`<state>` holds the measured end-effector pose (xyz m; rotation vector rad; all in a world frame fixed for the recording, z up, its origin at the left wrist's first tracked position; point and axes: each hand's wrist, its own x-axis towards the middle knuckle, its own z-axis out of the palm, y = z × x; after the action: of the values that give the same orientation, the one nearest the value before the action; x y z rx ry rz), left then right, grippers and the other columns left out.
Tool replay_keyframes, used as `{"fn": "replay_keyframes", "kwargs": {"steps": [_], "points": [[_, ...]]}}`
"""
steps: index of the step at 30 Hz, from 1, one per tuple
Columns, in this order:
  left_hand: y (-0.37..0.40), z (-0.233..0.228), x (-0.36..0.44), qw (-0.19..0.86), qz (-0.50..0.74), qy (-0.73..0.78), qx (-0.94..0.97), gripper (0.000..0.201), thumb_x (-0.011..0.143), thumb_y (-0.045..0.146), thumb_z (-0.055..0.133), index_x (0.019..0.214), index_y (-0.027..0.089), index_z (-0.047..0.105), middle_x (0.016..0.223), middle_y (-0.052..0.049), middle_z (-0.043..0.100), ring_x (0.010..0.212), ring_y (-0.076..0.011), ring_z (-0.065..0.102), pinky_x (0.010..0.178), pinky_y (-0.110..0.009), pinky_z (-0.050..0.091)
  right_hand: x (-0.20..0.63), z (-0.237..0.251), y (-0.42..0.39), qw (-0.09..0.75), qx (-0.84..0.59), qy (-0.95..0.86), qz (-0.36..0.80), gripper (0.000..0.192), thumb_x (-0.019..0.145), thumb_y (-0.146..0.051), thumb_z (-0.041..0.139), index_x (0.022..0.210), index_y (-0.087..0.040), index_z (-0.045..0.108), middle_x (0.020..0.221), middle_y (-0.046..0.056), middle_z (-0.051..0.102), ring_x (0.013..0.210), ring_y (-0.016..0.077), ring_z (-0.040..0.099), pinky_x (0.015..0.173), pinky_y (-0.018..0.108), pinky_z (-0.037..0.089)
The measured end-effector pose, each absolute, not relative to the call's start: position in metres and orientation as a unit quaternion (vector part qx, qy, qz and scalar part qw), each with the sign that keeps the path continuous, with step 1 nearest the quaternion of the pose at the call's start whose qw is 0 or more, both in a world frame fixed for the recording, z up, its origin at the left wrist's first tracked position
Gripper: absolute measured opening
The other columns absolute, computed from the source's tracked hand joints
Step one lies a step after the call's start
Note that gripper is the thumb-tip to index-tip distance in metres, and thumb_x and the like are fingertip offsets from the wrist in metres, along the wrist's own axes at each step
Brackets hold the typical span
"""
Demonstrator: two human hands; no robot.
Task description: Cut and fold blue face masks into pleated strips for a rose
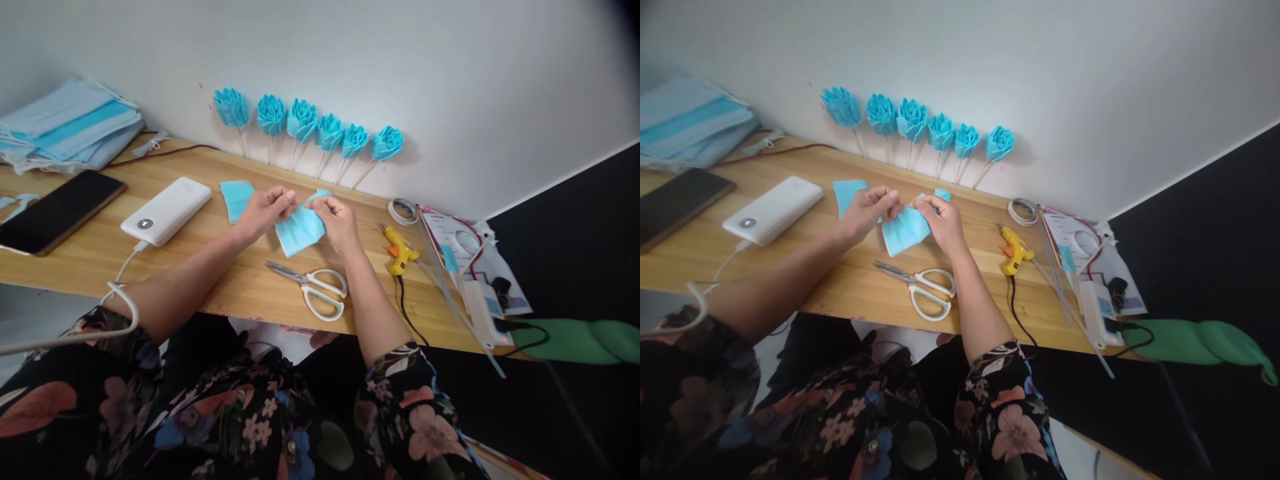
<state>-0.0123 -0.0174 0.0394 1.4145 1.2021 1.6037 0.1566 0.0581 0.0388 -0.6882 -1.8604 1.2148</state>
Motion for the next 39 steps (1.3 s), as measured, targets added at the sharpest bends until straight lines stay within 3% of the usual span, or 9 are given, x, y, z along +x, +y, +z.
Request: {"fn": "replay_keyframes", "kwargs": {"steps": [6,11,17,25,39], "points": [[-0.02,0.04,-0.007,0.398,0.595,0.46,0.526,0.046,0.072,0.058,0.079,0.076,0.017,0.061,0.056,0.003,0.053,0.048,-0.0073,0.043,0.045,-0.021,0.032,0.155,0.043,0.057,0.38,-0.243,-0.704,0.549,0.058,0.073,-0.078,0.065,0.071,-0.02,0.059,0.067,-0.002,0.051,0.064,0.0113,0.044,0.062,0.026,0.038],[-0.023,0.043,-0.003,0.409,0.593,0.438,0.538,0.045,0.07,0.056,0.082,0.078,0.016,0.062,0.06,0.003,0.056,0.053,-0.0074,0.048,0.051,-0.02,0.039,0.155,0.048,0.052,0.363,-0.232,-0.675,0.599,0.06,0.07,-0.078,0.068,0.069,-0.02,0.053,0.064,-0.004,0.041,0.059,0.0096,0.035,0.055,0.024,0.032],[-0.024,0.042,-0.001,0.412,0.579,0.434,0.553,0.038,0.072,0.047,0.082,0.08,0.014,0.064,0.075,-0.002,0.065,0.067,-0.0101,0.057,0.063,-0.023,0.046,0.155,0.046,0.047,0.319,-0.213,-0.653,0.653,0.058,0.071,-0.076,0.07,0.072,-0.021,0.053,0.069,-0.004,0.043,0.061,0.0097,0.037,0.056,0.024,0.035],[-0.026,0.041,0.0,0.417,0.576,0.441,0.547,0.033,0.076,0.044,0.079,0.079,0.015,0.065,0.075,-0.003,0.066,0.067,-0.011,0.058,0.062,-0.025,0.045,0.155,0.037,0.046,0.308,-0.214,-0.66,0.651,0.056,0.078,-0.076,0.062,0.074,-0.022,0.047,0.069,-0.003,0.042,0.06,0.0108,0.04,0.055,0.025,0.039],[-0.025,0.042,0.0,0.424,0.579,0.442,0.538,0.048,0.07,0.057,0.081,0.076,0.014,0.061,0.071,-0.002,0.063,0.063,-0.0099,0.055,0.057,-0.023,0.043,0.151,0.038,0.048,0.316,-0.217,-0.682,0.623,0.062,0.072,-0.083,0.061,0.072,-0.022,0.047,0.069,-0.003,0.041,0.06,0.0106,0.036,0.057,0.025,0.038]]}}
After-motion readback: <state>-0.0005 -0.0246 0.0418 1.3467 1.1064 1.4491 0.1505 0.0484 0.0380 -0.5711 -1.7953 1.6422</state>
